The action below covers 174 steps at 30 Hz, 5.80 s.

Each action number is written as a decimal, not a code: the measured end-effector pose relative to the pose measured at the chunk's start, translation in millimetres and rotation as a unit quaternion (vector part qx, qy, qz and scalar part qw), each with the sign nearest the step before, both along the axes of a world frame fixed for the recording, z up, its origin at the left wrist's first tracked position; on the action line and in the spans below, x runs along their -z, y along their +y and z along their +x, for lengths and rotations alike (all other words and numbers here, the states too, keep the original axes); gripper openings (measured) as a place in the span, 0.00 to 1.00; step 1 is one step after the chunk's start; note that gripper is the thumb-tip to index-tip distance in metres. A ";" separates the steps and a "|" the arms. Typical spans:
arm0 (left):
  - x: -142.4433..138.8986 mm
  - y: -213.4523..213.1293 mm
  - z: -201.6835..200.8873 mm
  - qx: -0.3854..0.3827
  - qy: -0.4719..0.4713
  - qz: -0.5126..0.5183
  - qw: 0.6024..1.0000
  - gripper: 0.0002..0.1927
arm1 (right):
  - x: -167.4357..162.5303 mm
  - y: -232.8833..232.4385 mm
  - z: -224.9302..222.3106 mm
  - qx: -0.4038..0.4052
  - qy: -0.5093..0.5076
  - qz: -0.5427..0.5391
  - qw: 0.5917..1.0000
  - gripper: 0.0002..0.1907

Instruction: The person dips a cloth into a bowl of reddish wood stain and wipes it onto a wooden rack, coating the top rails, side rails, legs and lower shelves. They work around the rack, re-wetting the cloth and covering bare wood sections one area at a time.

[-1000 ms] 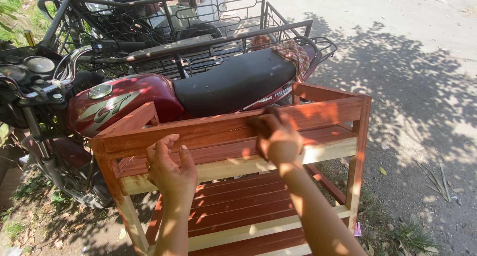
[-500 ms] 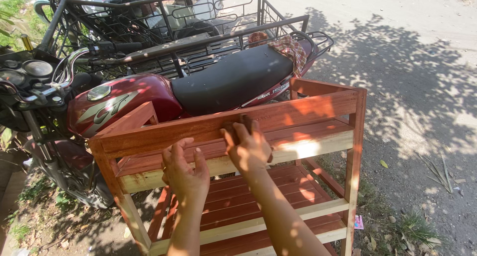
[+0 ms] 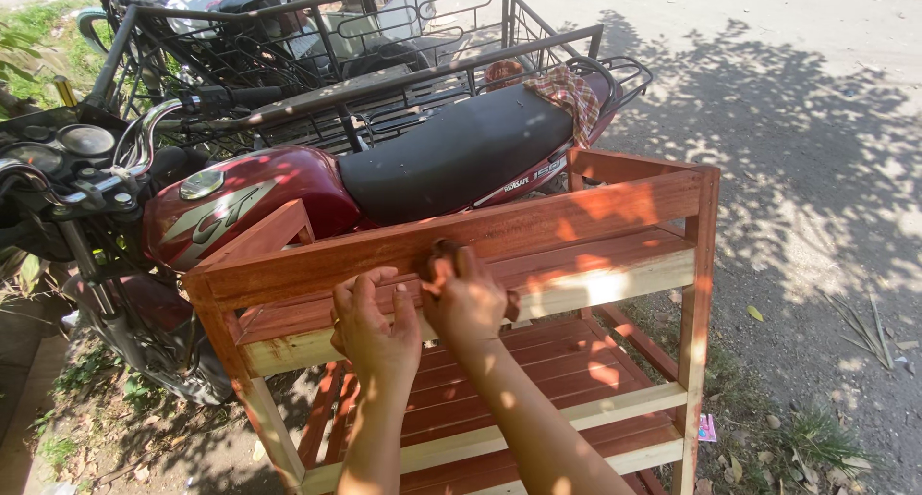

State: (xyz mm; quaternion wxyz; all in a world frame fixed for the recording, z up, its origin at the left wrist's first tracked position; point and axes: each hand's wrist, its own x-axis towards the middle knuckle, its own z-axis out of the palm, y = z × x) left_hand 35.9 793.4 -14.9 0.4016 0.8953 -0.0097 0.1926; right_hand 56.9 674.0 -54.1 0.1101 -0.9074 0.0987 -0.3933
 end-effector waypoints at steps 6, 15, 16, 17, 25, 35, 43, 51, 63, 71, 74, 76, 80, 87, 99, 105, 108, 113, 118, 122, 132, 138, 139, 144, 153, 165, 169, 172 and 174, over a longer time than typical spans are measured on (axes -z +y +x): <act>20.2 17.1 6.7 -0.001 -0.068 0.022 0.997 0.11 | -20.1 -77.7 -23.8 0.041 0.122 0.149 0.980 0.21; 25.3 36.4 12.3 -0.021 -0.091 0.016 0.995 0.10 | -15.0 25.7 8.1 -0.092 0.043 0.078 0.992 0.14; 23.4 29.4 13.3 -0.020 -0.083 0.031 0.996 0.10 | -16.4 19.7 7.8 -0.093 0.052 0.092 0.990 0.14; 21.6 25.0 12.7 -0.017 -0.074 0.046 0.996 0.11 | -19.7 3.2 4.5 -0.091 0.062 0.106 0.988 0.15; 17.3 38.0 5.0 0.008 -0.067 -0.070 0.995 0.08 | -34.6 -52.8 -14.4 0.060 0.081 0.167 0.981 0.16; 0.4 12.3 5.2 0.005 -0.028 -0.028 0.999 0.11 | -40.5 -67.4 -31.2 -0.010 0.063 0.146 0.987 0.13; 8.3 17.9 4.6 0.000 0.039 -0.030 0.999 0.11 | -45.1 5.1 -6.9 0.001 0.169 0.110 0.979 0.19; 13.2 39.0 7.5 -0.004 -0.042 -0.039 0.998 0.09 | -43.0 -82.1 -29.6 0.081 0.079 0.112 0.987 0.17; 16.2 63.3 1.7 0.012 -0.071 -0.058 0.996 0.09 | -22.1 16.5 -2.1 0.037 0.074 0.107 0.991 0.17; 11.6 58.5 -11.0 0.007 0.016 -0.053 0.998 0.08 | -28.6 -90.9 -21.8 0.146 0.015 0.133 0.980 0.17; 14.7 58.1 -12.1 0.030 -0.058 -0.034 0.997 0.09 | -27.8 -152.4 -40.7 0.126 -0.012 0.166 0.978 0.17; 17.5 62.8 -10.9 0.017 0.016 -0.069 0.997 0.09 | -26.5 -178.9 -43.2 0.135 -0.029 0.288 0.948 0.18; 23.2 78.7 -0.9 0.067 -0.118 -0.064 0.989 0.09 | -20.1 -178.6 -28.1 0.145 -0.234 0.246 0.929 0.15; 32.1 124.8 20.9 0.079 -0.136 -0.127 0.979 0.09 | -16.4 -16.0 22.0 0.160 -0.112 0.229 0.954 0.17; 35.9 264.0 4.4 -0.126 -0.144 -0.004 0.982 0.08 | -33.2 299.8 70.2 -0.141 -0.073 0.130 0.979 0.15; 25.0 223.5 17.1 -0.086 -0.134 -0.039 0.986 0.09 | -25.3 246.4 78.5 -0.220 -0.095 0.045 0.970 0.17; 19.3 174.0 20.3 -0.037 -0.152 -0.040 0.987 0.08 | -27.8 181.0 67.6 -0.189 -0.098 0.037 0.976 0.17; 6.5 88.4 18.7 0.023 -0.140 -0.085 0.986 0.10 | -19.2 42.1 32.6 -0.136 -0.152 0.050 0.978 0.24; -1.9 18.4 3.0 0.032 -0.115 -0.041 0.992 0.10 | -10.9 -93.8 -1.7 -0.040 -0.123 0.015 0.991 0.25; -4.0 -27.9 -6.1 0.085 -0.161 -0.036 0.983 0.11 | -4.3 -184.8 -22.5 0.043 -0.136 0.016 0.990 0.21; 11.7 -117.3 -19.8 0.084 -0.093 -0.041 0.991 0.11 | 7.0 -348.8 -51.4 0.232 -0.084 0.202 0.948 0.17; 7.7 -162.9 -35.3 0.059 -0.082 0.051 0.994 0.12 | 8.0 -420.3 -84.9 0.252 0.003 0.176 0.951 0.20; 6.7 -172.3 -37.3 0.048 -0.071 0.065 0.994 0.12 | 4.9 -423.2 -89.3 0.236 -0.016 0.187 0.954 0.19; 7.7 -205.7 -51.9 0.122 -0.147 -0.025 0.981 0.10 | -16.2 -395.3 -85.7 0.079 -0.144 0.154 0.974 0.19; 20.0 -215.4 -76.0 0.098 -0.201 0.013 0.975 0.10 | 51.1 -342.2 -105.3 0.026 -0.096 0.091 0.991 0.20; 39.0 -140.9 -83.2 0.085 -0.097 0.006 0.992 0.11 | 109.6 -321.4 -160.1 0.029 -0.136 0.177 0.974 0.23; 51.2 -95.7 -85.3 0.038 -0.015 0.024 0.999 0.10 | 94.1 -302.0 -109.1 0.158 -0.132 0.175 0.963 0.18; 61.2 -62.8 -86.7 0.088 -0.035 -0.094 0.991 0.11 | 90.1 -260.2 -95.4 0.191 -0.118 0.241 0.944 0.20; 65.1 -41.9 -87.8 0.098 -0.041 -0.110 0.988 0.11 | 87.3 -212.3 -94.2 0.169 -0.097 0.238 0.952 0.22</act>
